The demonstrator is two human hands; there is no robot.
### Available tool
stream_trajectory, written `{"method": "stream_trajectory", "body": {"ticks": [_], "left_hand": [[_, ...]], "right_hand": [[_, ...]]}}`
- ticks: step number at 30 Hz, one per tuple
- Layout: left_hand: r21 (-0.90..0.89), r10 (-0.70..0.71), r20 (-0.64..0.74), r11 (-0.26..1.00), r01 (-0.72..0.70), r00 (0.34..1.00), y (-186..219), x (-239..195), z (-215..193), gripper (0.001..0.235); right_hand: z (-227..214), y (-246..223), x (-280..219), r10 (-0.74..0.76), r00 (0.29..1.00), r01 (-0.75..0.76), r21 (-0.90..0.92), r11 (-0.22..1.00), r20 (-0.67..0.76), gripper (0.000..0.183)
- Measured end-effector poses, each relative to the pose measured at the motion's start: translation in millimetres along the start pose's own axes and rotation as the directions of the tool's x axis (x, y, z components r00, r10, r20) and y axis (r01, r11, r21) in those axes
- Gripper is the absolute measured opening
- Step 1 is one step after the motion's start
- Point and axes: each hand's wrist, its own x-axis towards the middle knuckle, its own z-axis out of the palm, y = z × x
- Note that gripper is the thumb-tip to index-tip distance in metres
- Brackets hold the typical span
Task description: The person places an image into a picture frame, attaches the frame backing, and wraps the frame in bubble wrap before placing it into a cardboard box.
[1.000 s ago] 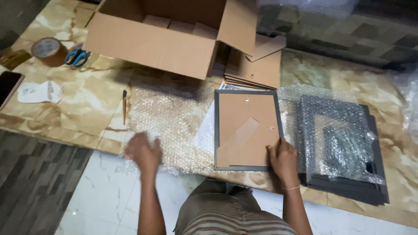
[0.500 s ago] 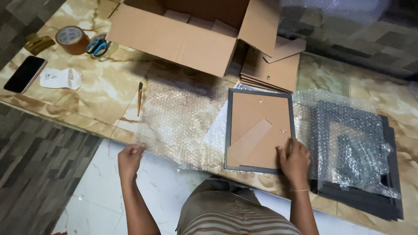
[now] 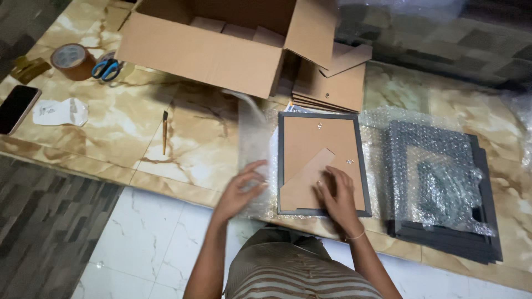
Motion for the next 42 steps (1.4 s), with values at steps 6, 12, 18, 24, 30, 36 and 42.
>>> {"method": "stream_trajectory", "body": {"ticks": [6,12,18,24,30,36,42], "left_hand": [[0.066,0.081,0.145,0.994,-0.091,0.986,-41.1,22.8,96.7,0.012],[0.069,0.155,0.051,0.985,-0.159,0.987,-48.8,39.7,142.7,0.013],[-0.059,0.15,-0.022,0.987,-0.151,0.988,-20.8,44.7,108.6,0.011],[-0.161,0.122,0.438,0.985,-0.056,0.891,-12.3,38.3,87.2,0.048],[0.508,0.064,0.041,0.858,-0.076,0.997,-49.7,30.9,72.0,0.032],[0.315,-0.134,-0.202,0.929,0.194,0.97,-89.4,21.6,76.5,0.035],[0.368,-0.091,-0.195,0.916,0.159,0.977,-101.1,22.1,85.0,0.038]], "right_hand": [[-6.0,3.5,7.1,0.098,0.971,-0.219,0.642,0.735,0.218,0.052],[-23.5,38.8,26.1,0.261,0.964,-0.23,0.636,0.737,0.047,0.042],[-21.4,119.6,30.5,0.226,0.966,-0.255,-0.303,0.918,-0.128,0.046],[-16.2,134.5,34.5,0.228,0.966,-0.247,-0.173,0.953,-0.119,0.039],[-48.8,52.3,21.0,0.242,0.963,-0.232,0.093,0.968,-0.12,0.044],[-66.3,7.2,15.5,0.516,0.856,-0.488,0.273,0.829,-0.037,0.052],[-31.3,118.6,45.5,0.382,0.906,-0.391,-0.013,0.92,-0.181,0.026]]}}
